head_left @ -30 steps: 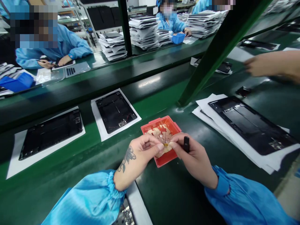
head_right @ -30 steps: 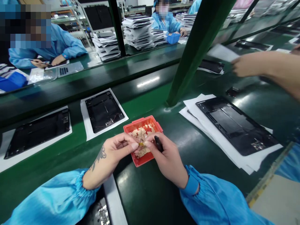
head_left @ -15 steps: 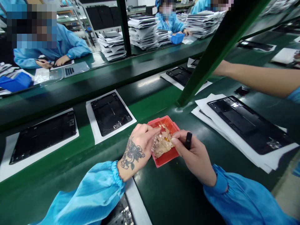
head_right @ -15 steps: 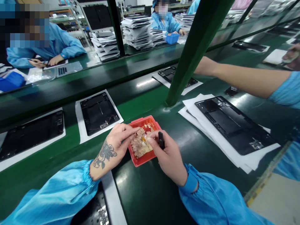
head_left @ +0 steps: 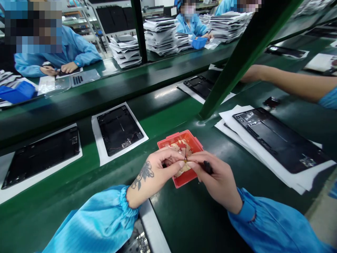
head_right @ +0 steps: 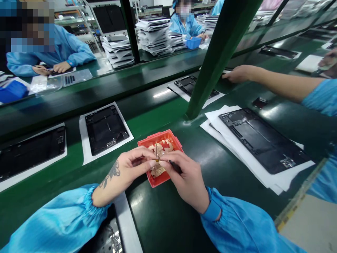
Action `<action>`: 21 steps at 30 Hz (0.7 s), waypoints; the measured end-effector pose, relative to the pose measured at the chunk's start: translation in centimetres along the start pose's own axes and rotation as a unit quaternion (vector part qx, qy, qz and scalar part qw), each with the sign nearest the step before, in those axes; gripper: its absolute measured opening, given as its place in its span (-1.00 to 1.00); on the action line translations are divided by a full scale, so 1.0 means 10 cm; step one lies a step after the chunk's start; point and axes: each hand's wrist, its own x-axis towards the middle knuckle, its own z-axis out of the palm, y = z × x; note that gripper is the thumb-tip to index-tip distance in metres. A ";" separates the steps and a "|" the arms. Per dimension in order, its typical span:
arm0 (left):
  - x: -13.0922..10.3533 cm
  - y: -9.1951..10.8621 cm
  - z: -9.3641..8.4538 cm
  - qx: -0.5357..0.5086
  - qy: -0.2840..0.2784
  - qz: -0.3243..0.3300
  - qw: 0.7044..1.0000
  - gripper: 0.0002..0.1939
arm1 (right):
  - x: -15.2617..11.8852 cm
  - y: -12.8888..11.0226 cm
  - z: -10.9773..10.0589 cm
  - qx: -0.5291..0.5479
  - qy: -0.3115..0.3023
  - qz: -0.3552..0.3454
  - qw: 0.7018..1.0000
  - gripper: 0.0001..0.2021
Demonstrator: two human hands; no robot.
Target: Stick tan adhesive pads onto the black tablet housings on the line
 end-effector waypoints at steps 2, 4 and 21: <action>0.00 -0.01 0.00 0.049 0.002 0.035 0.998 -0.92 | 0.00 0.00 0.00 -0.011 -0.005 -0.020 1.000 -0.88; -0.01 -0.01 -0.01 0.092 0.006 0.069 0.993 -0.90 | 0.00 0.00 0.00 -0.014 -0.011 -0.039 0.999 -0.86; -0.07 -0.07 -0.08 -0.062 0.016 -0.082 0.995 -0.94 | 0.03 0.04 -0.05 -0.073 -0.014 -0.037 0.997 -0.91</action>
